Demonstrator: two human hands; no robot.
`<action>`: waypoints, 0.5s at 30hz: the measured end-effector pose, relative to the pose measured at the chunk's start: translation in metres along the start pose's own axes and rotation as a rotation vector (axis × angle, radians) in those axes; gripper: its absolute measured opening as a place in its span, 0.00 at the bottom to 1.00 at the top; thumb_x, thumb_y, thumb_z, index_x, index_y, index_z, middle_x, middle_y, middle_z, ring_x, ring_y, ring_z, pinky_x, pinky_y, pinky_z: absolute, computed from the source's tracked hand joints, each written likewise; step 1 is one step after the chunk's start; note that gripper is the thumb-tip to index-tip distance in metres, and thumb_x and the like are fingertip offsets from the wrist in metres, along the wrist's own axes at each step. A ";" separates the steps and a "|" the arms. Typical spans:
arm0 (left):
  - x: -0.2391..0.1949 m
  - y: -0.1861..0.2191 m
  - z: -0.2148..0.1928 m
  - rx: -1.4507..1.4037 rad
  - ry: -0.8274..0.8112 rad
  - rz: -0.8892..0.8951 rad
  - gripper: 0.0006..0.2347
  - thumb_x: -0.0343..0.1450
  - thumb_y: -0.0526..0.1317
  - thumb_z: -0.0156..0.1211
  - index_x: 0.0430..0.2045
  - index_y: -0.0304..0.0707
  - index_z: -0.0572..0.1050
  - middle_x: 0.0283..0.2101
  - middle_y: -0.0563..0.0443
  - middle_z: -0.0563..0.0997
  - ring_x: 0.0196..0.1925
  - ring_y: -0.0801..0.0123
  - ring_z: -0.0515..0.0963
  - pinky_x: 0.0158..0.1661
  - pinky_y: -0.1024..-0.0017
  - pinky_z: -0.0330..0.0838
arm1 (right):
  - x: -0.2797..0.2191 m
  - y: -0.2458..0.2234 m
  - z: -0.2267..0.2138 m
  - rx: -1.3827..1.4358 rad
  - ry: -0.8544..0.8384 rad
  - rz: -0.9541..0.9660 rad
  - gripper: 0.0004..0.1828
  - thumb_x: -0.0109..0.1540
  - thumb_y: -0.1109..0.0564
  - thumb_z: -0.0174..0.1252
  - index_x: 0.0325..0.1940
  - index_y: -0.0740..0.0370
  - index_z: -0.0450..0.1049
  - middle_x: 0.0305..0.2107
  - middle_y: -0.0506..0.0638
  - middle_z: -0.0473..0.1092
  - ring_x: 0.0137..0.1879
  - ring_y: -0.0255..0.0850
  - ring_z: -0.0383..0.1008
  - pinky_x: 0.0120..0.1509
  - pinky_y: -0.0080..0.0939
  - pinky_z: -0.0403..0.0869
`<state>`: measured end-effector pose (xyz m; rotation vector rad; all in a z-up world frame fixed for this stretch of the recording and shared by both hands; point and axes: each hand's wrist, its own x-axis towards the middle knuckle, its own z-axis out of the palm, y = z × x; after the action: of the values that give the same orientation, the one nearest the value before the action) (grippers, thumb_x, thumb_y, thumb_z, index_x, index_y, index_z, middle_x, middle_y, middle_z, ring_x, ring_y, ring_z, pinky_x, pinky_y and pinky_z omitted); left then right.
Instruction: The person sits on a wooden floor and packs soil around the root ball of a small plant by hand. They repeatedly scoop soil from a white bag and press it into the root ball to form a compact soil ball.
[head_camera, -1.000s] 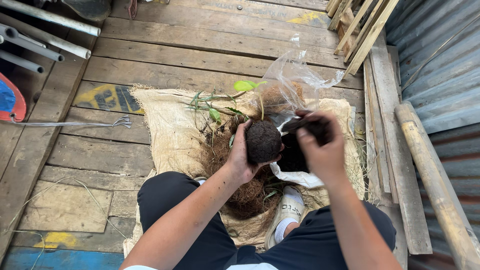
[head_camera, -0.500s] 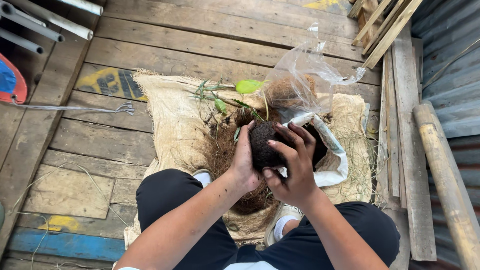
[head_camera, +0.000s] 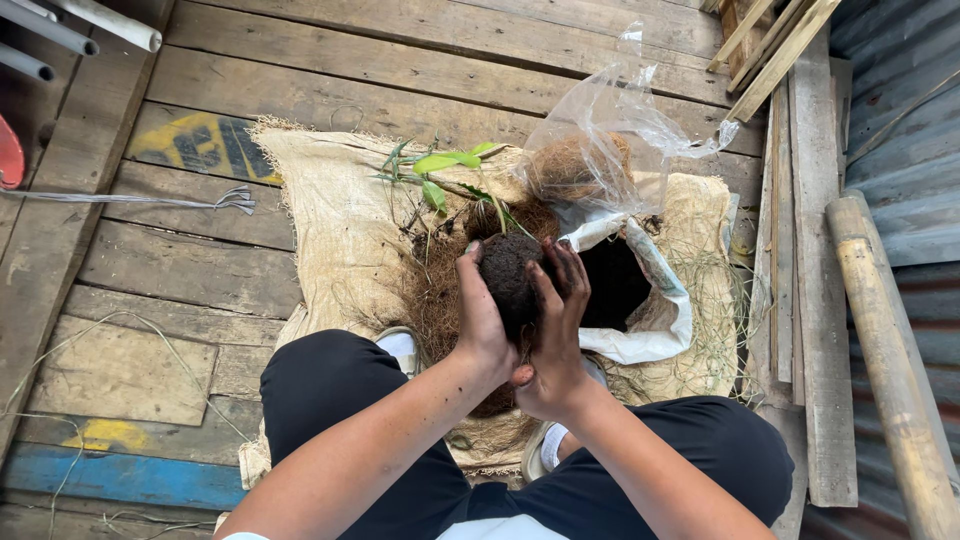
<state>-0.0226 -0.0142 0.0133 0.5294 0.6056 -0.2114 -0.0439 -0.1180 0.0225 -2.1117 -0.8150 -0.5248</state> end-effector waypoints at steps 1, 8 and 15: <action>0.000 0.002 0.000 -0.012 -0.007 -0.046 0.27 0.71 0.64 0.38 0.49 0.43 0.72 0.46 0.48 0.81 0.49 0.62 0.83 0.49 0.58 0.78 | 0.002 0.002 -0.002 0.115 -0.012 0.004 0.44 0.73 0.27 0.27 0.79 0.63 0.47 0.75 0.67 0.47 0.84 0.60 0.43 0.87 0.62 0.44; -0.002 0.021 0.005 -0.043 -0.097 -0.221 0.26 0.71 0.64 0.43 0.49 0.45 0.76 0.46 0.52 0.83 0.46 0.66 0.84 0.48 0.63 0.78 | 0.009 0.013 -0.048 0.266 -0.035 0.044 0.28 0.76 0.44 0.47 0.73 0.63 0.56 0.72 0.66 0.59 0.79 0.58 0.60 0.83 0.55 0.61; -0.005 0.015 0.004 -0.043 -0.182 -0.287 0.24 0.74 0.62 0.43 0.45 0.42 0.77 0.42 0.52 0.83 0.41 0.68 0.84 0.43 0.68 0.81 | 0.012 0.014 -0.048 -0.085 0.025 -0.158 0.19 0.70 0.50 0.57 0.61 0.62 0.70 0.60 0.62 0.70 0.70 0.62 0.70 0.79 0.62 0.67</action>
<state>-0.0197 -0.0034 0.0251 0.3749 0.5060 -0.5114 -0.0298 -0.1583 0.0510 -2.1236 -0.9651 -0.6788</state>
